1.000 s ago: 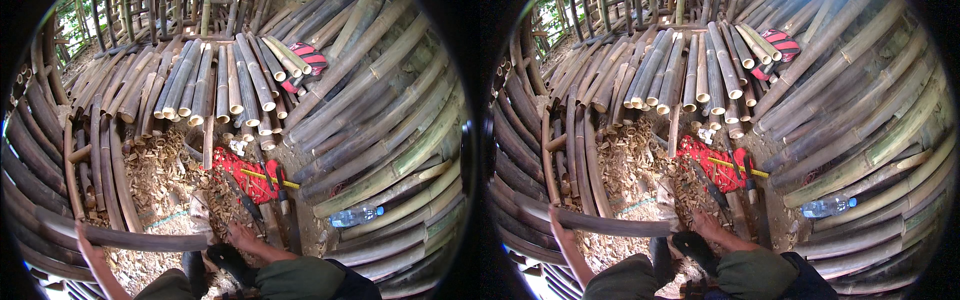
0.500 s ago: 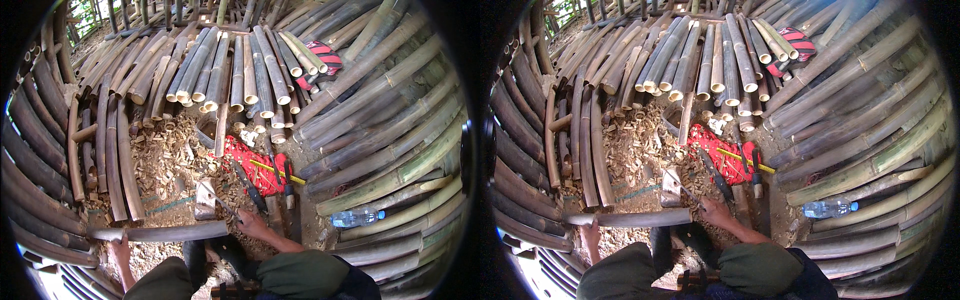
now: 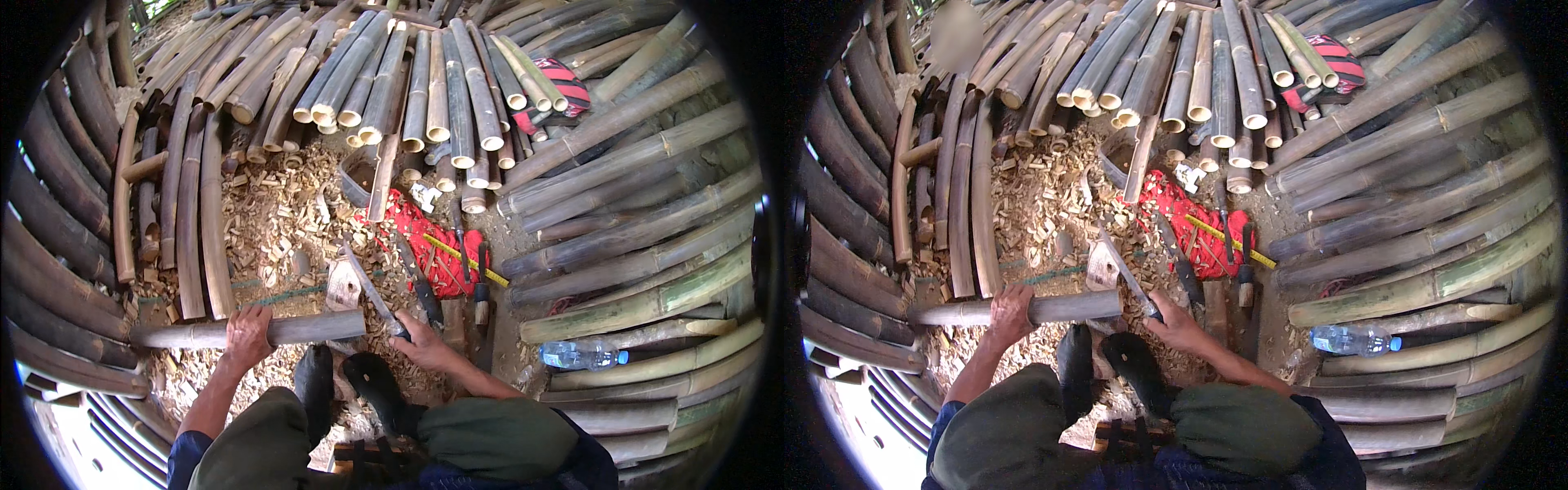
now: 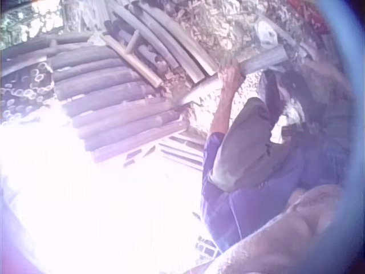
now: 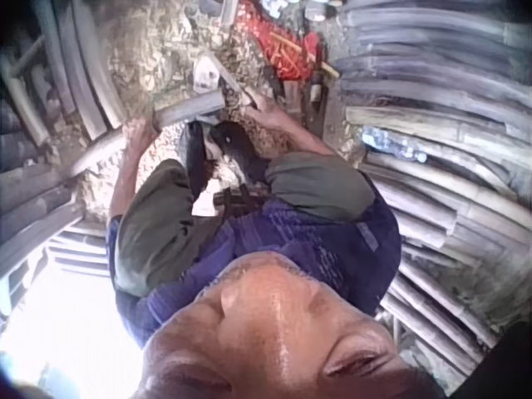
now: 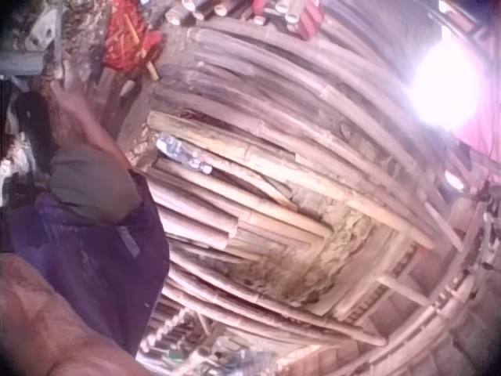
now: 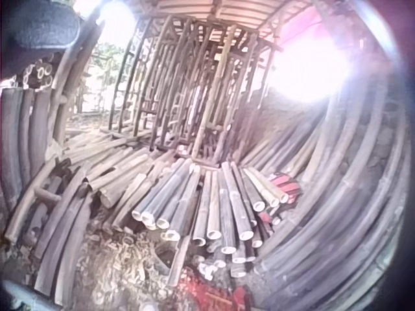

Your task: The person sits cross-legged on the ground and uses a knife to shave the outer surface of bamboo poles. They repeatedly pick up a pole, shave it, and place it back into a pile of similar poles.

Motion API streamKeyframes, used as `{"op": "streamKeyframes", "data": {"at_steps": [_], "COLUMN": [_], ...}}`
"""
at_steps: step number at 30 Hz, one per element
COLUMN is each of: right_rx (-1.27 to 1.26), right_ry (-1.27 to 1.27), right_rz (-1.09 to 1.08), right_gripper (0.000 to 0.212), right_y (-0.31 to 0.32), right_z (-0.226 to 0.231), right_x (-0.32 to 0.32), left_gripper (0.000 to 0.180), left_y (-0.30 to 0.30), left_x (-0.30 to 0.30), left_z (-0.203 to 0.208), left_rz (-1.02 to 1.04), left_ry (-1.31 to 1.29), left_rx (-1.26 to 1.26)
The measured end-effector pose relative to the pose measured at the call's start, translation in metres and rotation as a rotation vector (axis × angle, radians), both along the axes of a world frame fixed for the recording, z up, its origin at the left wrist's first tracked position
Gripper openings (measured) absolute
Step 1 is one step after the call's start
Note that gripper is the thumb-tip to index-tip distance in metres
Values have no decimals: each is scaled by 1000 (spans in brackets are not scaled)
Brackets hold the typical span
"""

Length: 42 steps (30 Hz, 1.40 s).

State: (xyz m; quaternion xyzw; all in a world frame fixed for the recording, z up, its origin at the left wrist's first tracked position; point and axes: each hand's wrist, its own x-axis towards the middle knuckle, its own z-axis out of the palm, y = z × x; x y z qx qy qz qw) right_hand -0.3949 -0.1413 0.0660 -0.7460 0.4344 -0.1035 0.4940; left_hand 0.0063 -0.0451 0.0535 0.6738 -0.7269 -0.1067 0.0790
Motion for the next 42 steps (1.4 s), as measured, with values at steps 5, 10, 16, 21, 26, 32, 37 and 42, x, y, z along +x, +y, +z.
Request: {"op": "streamKeyframes", "data": {"at_steps": [5, 10, 16, 21, 26, 32, 37, 42], "right_rx": [-111, 8, 12, -135, -305, -340, -338, -345], "right_ry": [31, 146, 281, 322, 324, 342, 353, 274], "right_rz": [59, 94, 77, 148, 209, 266, 278, 266], "right_gripper": [43, 44, 44, 39, 33, 31, 29, 30], "right_y": [3, 0, 3, 6, 0, -4, -8, -1], "right_z": [-8, 35, 43, 39, 36, 41, 48, 81], "right_x": [-1, 15, 16, 17, 12, 20, 25, 51], "left_gripper": [42, 36, 44, 43, 36, 37, 40, 40], "left_y": [3, 1, 1, -23, -11, -2, -3, 1], "left_x": [-6, 5, 5, 5, 18, 19, 10, 13], "left_z": [-2, -9, -13, 8, 12, -14, -14, -17], "left_rz": [0, -13, -4, -31, -6, 24, 61, 54], "left_ry": [21, 22, -17, 2, 20, 1, -15, -1], "left_rx": [152, 212, 161, 431, 406, 284, 325, 300]}}
